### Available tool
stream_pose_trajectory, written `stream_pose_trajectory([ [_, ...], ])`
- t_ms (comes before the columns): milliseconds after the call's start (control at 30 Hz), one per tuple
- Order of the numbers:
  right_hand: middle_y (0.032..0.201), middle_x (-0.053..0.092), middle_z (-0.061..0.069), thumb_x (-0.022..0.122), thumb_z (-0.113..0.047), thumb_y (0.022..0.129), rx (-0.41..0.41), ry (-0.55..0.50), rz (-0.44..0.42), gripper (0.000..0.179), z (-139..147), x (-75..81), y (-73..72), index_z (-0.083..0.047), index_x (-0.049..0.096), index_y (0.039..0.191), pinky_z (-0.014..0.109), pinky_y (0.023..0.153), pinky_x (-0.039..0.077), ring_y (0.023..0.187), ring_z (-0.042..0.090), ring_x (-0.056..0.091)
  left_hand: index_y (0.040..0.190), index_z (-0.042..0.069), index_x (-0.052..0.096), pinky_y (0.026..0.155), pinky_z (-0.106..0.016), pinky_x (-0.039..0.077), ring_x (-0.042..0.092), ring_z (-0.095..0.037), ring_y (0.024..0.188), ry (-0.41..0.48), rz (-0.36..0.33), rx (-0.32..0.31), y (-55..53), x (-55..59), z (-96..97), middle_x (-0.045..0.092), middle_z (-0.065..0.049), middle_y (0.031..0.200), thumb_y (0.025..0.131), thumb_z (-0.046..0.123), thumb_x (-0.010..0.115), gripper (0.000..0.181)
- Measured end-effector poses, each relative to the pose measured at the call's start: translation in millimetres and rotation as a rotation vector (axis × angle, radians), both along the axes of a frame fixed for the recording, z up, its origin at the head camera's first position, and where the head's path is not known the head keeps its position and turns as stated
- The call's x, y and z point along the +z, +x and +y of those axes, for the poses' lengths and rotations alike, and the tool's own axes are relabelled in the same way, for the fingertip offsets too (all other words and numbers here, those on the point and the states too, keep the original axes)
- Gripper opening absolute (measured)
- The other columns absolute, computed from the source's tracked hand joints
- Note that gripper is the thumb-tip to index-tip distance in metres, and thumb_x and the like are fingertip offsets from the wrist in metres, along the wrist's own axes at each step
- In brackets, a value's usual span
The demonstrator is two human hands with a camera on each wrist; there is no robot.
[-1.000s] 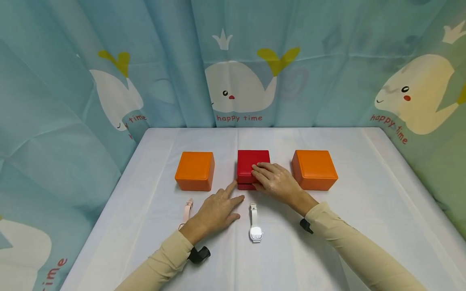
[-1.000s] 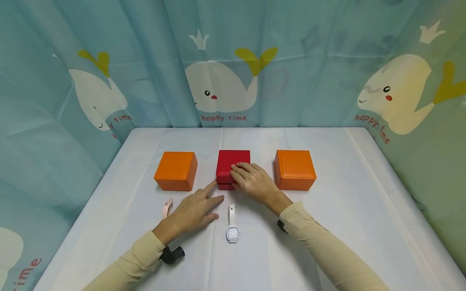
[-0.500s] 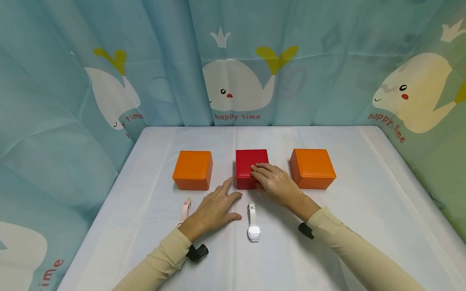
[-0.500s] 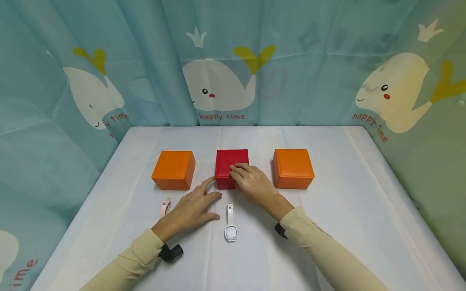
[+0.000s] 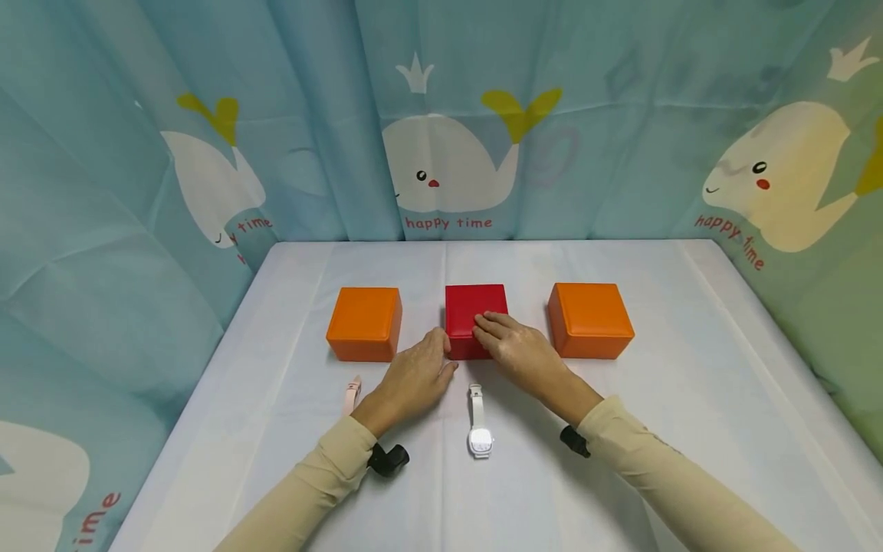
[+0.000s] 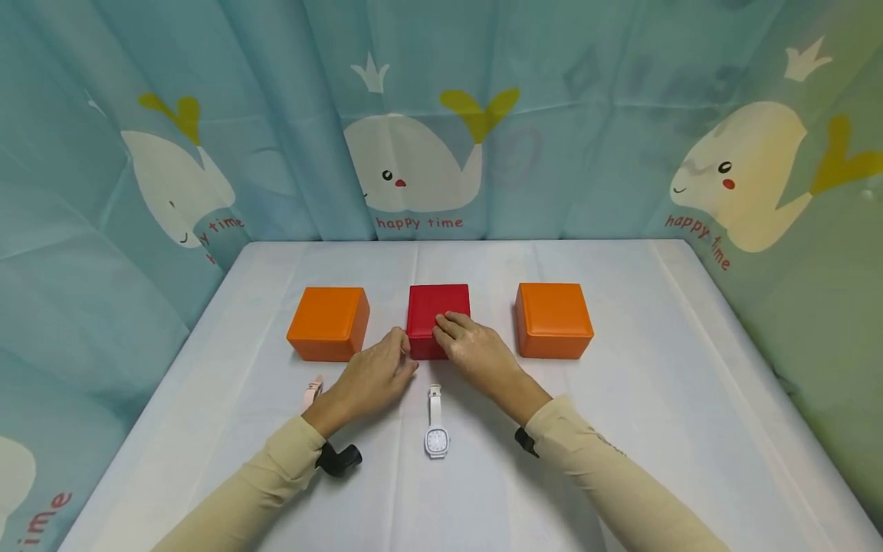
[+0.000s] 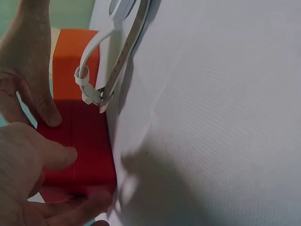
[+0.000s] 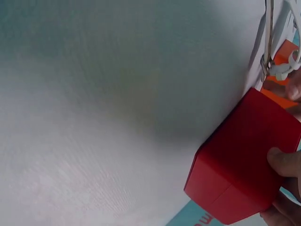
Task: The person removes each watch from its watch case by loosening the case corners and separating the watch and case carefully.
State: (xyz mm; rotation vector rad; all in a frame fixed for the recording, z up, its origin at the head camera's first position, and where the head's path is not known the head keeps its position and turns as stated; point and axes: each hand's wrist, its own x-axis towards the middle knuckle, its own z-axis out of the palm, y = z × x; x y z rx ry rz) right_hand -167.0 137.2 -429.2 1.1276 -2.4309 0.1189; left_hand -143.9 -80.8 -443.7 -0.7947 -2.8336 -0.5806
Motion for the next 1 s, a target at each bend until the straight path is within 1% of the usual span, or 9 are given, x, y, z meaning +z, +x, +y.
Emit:
stream_pose_trajectory([
  [233,0.124,0.068,0.019,0.088,-0.001,0.076,-0.006,-0.013,0.029,0.05,-2.9,-2.4,2.9,0.005,0.071,0.122,0.042,0.089,0.054,0.12,0.033,0.062,0.104,0.006,0.046,0.059,-0.033,0.05,0.06,-0.021,0.068,-0.009,0.029,0.022,-4.1,2.0,1.9,0.051,-0.004,0.084,0.097,0.014,0.069,0.025],
  [433,0.126,0.067,0.018,0.089,-0.003,0.077,-0.024,0.003,0.043,0.051,-5.8,-4.5,3.0,0.004,0.07,0.124,0.041,0.092,0.053,0.121,0.033,0.062,0.103,0.005,0.045,0.058,-0.032,0.05,0.058,-0.021,0.068,-0.039,0.039,0.021,-6.9,3.2,3.0,0.049,-0.006,0.086,0.097,0.016,0.069,0.026],
  [600,0.125,0.068,0.018,0.09,-0.004,0.075,-0.04,-0.01,0.045,0.053,-5.8,-7.0,3.1,0.003,0.07,0.124,0.042,0.093,0.052,0.12,0.034,0.062,0.103,0.005,0.045,0.059,-0.032,0.05,0.059,-0.022,0.069,-0.032,0.033,0.011,-7.9,2.4,4.9,0.047,-0.006,0.087,0.096,0.018,0.069,0.028],
  [700,0.124,0.068,0.019,0.09,-0.004,0.076,-0.036,-0.014,0.064,0.051,-5.5,-8.9,3.2,0.004,0.071,0.123,0.042,0.092,0.053,0.119,0.034,0.063,0.104,0.005,0.045,0.059,-0.032,0.05,0.058,-0.022,0.07,-0.03,0.028,0.004,-6.8,0.7,5.3,0.048,-0.006,0.089,0.097,0.019,0.069,0.028],
  [833,0.124,0.068,0.019,0.089,-0.005,0.077,-0.012,-0.01,0.083,0.05,-6.3,-9.6,3.7,0.005,0.07,0.122,0.042,0.092,0.053,0.118,0.034,0.064,0.107,0.006,0.045,0.06,-0.031,0.05,0.057,-0.021,0.071,-0.03,0.02,0.015,-3.5,-0.9,4.9,0.047,-0.006,0.091,0.097,0.021,0.068,0.03],
  [1000,0.126,0.068,0.019,0.089,-0.005,0.077,-0.009,-0.012,0.067,0.052,-4.8,-9.1,5.1,0.004,0.069,0.124,0.042,0.092,0.053,0.12,0.034,0.062,0.109,0.007,0.045,0.06,-0.03,0.049,0.056,-0.02,0.073,-0.015,-0.002,0.012,-2.1,-0.9,4.9,0.046,-0.006,0.093,0.096,0.025,0.069,0.032],
])
